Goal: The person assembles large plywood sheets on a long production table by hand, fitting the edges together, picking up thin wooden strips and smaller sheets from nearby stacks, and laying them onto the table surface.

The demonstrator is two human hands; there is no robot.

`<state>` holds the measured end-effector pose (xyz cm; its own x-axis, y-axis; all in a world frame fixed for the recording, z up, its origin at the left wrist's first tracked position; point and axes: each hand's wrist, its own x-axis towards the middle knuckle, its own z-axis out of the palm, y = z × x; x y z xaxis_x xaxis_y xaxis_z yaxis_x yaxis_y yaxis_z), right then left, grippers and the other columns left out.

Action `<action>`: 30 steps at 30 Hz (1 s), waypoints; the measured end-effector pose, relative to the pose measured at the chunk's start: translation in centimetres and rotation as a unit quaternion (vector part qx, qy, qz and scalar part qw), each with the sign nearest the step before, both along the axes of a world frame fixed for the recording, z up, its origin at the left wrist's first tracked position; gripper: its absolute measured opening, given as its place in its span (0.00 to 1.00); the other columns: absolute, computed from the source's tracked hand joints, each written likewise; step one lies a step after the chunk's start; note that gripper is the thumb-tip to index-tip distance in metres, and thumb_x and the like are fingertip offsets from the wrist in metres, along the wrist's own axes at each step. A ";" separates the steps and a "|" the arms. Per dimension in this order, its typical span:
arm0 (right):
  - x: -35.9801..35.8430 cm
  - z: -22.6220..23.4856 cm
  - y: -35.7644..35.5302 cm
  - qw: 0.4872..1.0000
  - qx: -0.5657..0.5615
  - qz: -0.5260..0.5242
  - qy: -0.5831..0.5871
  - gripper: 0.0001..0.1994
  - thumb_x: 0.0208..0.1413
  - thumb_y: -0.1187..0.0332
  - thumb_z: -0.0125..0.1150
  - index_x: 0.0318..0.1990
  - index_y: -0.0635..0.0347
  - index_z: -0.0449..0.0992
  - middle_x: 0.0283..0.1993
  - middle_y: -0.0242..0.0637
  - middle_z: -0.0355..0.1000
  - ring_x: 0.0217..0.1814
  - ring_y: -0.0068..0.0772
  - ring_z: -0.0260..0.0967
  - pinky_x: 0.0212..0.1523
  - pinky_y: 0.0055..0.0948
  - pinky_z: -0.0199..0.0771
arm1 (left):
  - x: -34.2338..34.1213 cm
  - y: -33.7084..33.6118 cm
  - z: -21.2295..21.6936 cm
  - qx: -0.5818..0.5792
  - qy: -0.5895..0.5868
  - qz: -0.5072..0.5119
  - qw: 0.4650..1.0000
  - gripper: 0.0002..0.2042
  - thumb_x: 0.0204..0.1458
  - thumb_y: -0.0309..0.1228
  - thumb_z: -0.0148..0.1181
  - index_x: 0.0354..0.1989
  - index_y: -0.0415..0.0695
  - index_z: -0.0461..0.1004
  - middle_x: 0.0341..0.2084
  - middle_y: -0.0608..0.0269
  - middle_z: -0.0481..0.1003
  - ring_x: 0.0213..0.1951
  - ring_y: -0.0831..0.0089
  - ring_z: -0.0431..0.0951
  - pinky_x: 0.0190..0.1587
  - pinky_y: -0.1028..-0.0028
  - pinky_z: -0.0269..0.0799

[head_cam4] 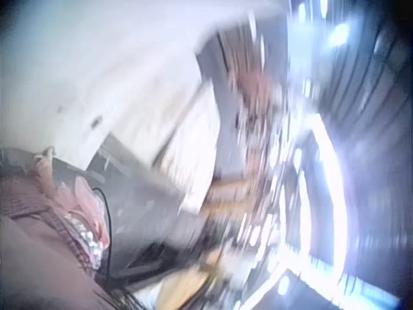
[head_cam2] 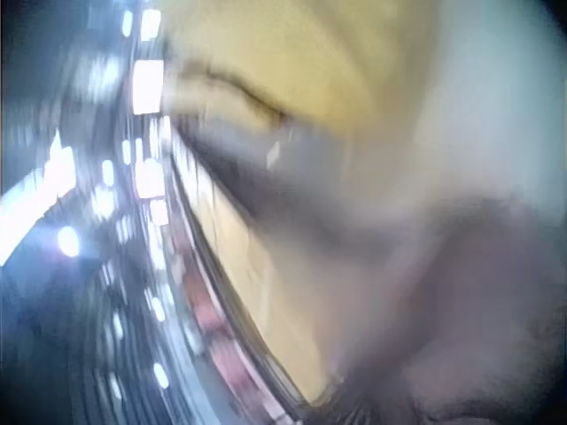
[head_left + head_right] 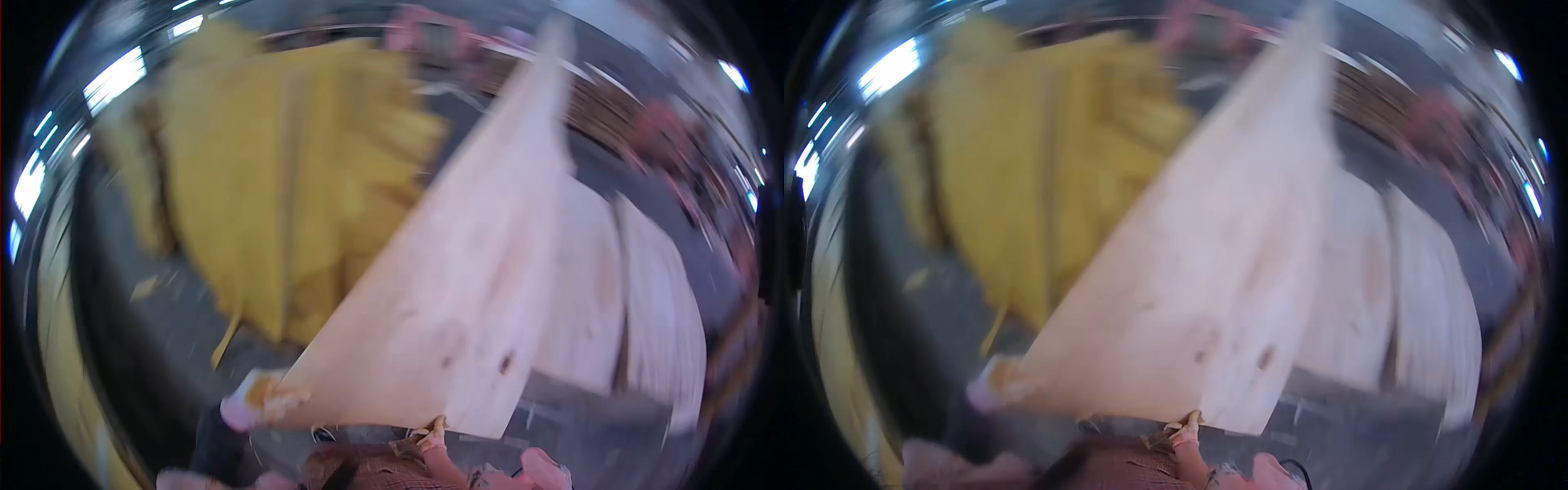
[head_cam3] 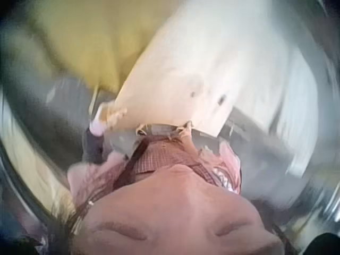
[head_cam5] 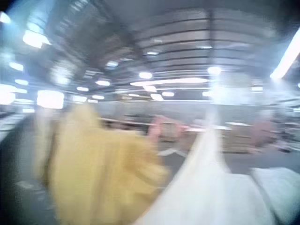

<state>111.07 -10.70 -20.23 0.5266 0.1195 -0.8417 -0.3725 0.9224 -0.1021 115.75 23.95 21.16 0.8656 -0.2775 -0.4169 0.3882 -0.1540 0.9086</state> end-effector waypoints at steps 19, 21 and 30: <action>5.0 19.9 67.1 0.745 -0.128 0.478 -0.447 0.22 0.50 0.41 0.50 0.41 0.48 0.68 0.33 0.24 0.69 0.13 0.19 0.54 0.11 0.12 0.52 | -44.9 37.8 -14.6 -0.088 -0.239 0.849 0.462 0.14 0.46 0.34 0.60 0.39 0.38 0.72 0.32 0.64 0.74 0.33 0.78 0.73 0.36 0.76 0.70; 2.0 22.6 77.7 0.730 -0.120 0.464 -0.487 0.22 0.49 0.41 0.51 0.41 0.47 0.68 0.32 0.24 0.67 0.13 0.17 0.54 0.10 0.13 0.50 | -46.3 43.2 -15.6 -0.088 -0.256 0.862 0.427 0.14 0.46 0.33 0.60 0.39 0.38 0.72 0.32 0.65 0.75 0.32 0.78 0.73 0.36 0.76 0.70; -7.0 24.9 114.3 0.608 -0.100 0.608 -0.501 0.29 0.51 0.44 0.52 0.57 0.48 0.58 0.52 0.30 0.60 0.37 0.22 0.60 0.32 0.16 0.64 | -52.4 59.8 -17.1 -0.063 -0.175 0.963 0.193 0.12 0.45 0.31 0.62 0.38 0.39 0.74 0.26 0.66 0.76 0.23 0.78 0.73 0.26 0.78 0.70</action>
<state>104.09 103.57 4.68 0.4114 0.8812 -0.2329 -0.4247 -0.0408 -0.9044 63.37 83.73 4.07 -0.6177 0.7114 -0.3352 -0.4745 0.0029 0.8803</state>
